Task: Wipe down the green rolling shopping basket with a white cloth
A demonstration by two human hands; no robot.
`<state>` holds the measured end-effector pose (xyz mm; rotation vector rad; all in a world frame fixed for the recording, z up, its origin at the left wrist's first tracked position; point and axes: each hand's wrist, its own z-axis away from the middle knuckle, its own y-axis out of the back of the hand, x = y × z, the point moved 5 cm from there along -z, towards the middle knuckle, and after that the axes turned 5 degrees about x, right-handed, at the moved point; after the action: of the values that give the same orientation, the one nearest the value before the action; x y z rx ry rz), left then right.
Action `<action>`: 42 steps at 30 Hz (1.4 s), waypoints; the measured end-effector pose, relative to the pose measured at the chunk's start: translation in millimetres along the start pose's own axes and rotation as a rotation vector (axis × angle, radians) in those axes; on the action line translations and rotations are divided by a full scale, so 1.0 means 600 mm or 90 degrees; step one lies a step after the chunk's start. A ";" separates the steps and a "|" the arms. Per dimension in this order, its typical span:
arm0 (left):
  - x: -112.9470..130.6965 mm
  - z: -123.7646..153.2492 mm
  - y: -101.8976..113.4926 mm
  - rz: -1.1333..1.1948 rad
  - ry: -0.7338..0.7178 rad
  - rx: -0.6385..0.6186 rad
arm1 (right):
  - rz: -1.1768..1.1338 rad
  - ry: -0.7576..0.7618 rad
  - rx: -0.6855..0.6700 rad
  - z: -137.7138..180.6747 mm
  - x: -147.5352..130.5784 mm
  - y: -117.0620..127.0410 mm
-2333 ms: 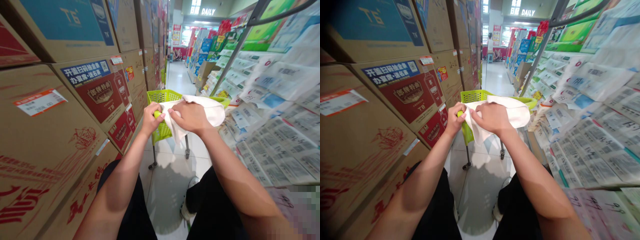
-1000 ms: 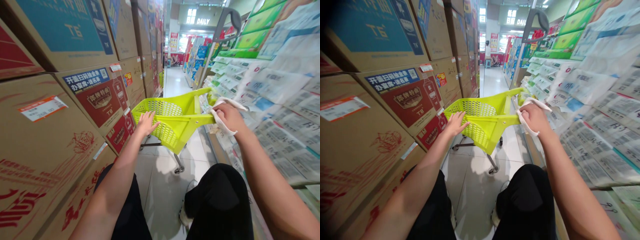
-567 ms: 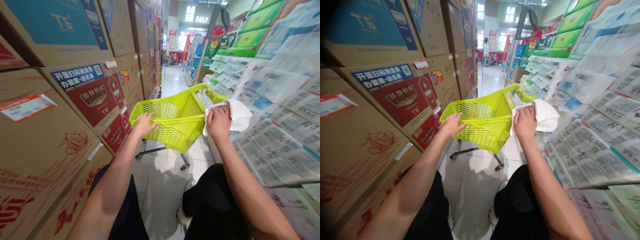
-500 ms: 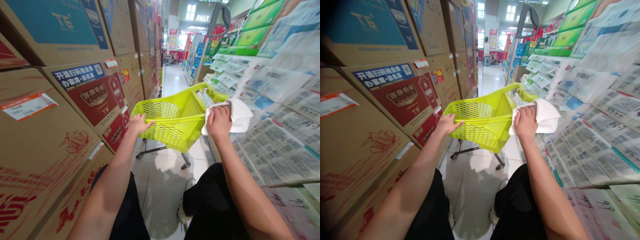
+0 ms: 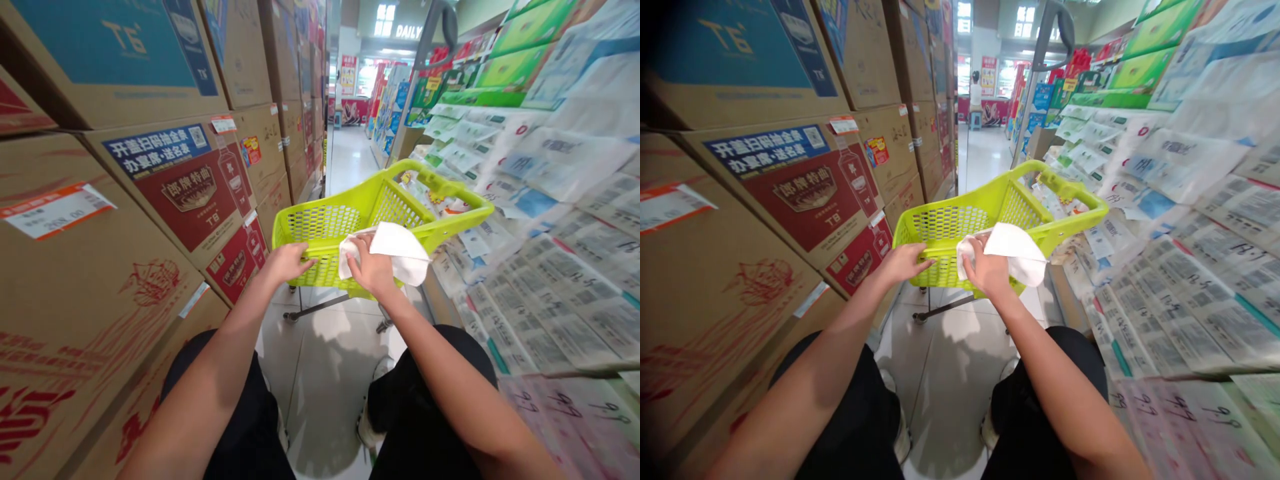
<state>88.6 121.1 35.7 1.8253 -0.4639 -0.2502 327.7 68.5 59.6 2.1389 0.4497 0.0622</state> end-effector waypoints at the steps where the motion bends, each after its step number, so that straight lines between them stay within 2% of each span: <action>1: 0.001 0.002 -0.002 0.001 -0.003 0.004 | -0.022 0.008 -0.020 -0.002 0.012 0.001; 4: 0.002 0.005 -0.003 -0.012 -0.002 0.036 | -0.102 -0.010 -0.057 -0.008 0.092 0.020; 7: 0.008 0.006 -0.003 -0.022 0.002 0.049 | -0.125 -0.037 0.044 -0.014 0.171 0.055; 9: 0.015 0.006 -0.003 -0.022 -0.003 0.043 | -0.121 -0.032 0.095 -0.017 0.184 0.063; 11: 0.022 0.006 -0.004 -0.022 -0.011 0.038 | -0.112 -0.019 0.102 -0.023 0.161 0.057; 14: 0.026 0.009 -0.004 -0.025 -0.016 0.028 | -0.127 0.036 0.056 -0.041 0.094 0.038; 16: 0.025 0.012 -0.003 -0.017 -0.025 0.027 | -0.174 0.049 0.038 -0.063 0.067 0.035; 18: 0.023 0.017 0.001 -0.006 -0.034 0.035 | -0.252 -0.018 0.052 -0.093 0.077 0.040; 22: 0.013 0.027 0.010 0.009 -0.024 0.047 | -0.381 -0.225 0.035 -0.145 0.146 0.045; 24: 0.007 0.032 0.012 0.015 -0.022 0.050 | -0.337 -0.239 0.053 -0.156 0.158 0.054; 27: -0.001 0.038 0.010 0.016 -0.031 0.055 | -0.164 -0.123 0.109 -0.147 0.120 0.079; 29: -0.005 0.044 0.011 0.015 -0.037 0.058 | -0.041 -0.025 0.062 -0.126 0.074 0.083; 31: -0.007 0.051 0.014 0.016 -0.035 0.058 | 0.054 0.020 -0.027 -0.099 0.040 0.080; 34: -0.008 0.064 0.024 0.008 -0.009 0.048 | 0.136 0.010 -0.100 -0.069 0.025 0.088; 38: -0.005 0.078 0.040 -0.004 0.004 0.064 | 0.175 -0.012 -0.085 -0.060 0.032 0.121; 40: 0.009 0.078 0.050 0.018 -0.031 0.089 | 0.185 -0.018 -0.089 -0.062 0.031 0.131; 42: 0.036 0.074 0.059 0.059 -0.095 0.107 | 0.190 -0.039 -0.130 -0.064 0.025 0.128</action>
<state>83.9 64.4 57.2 1.9504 -0.6908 -0.2924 356.0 64.6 141.6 1.9844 0.0814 0.2021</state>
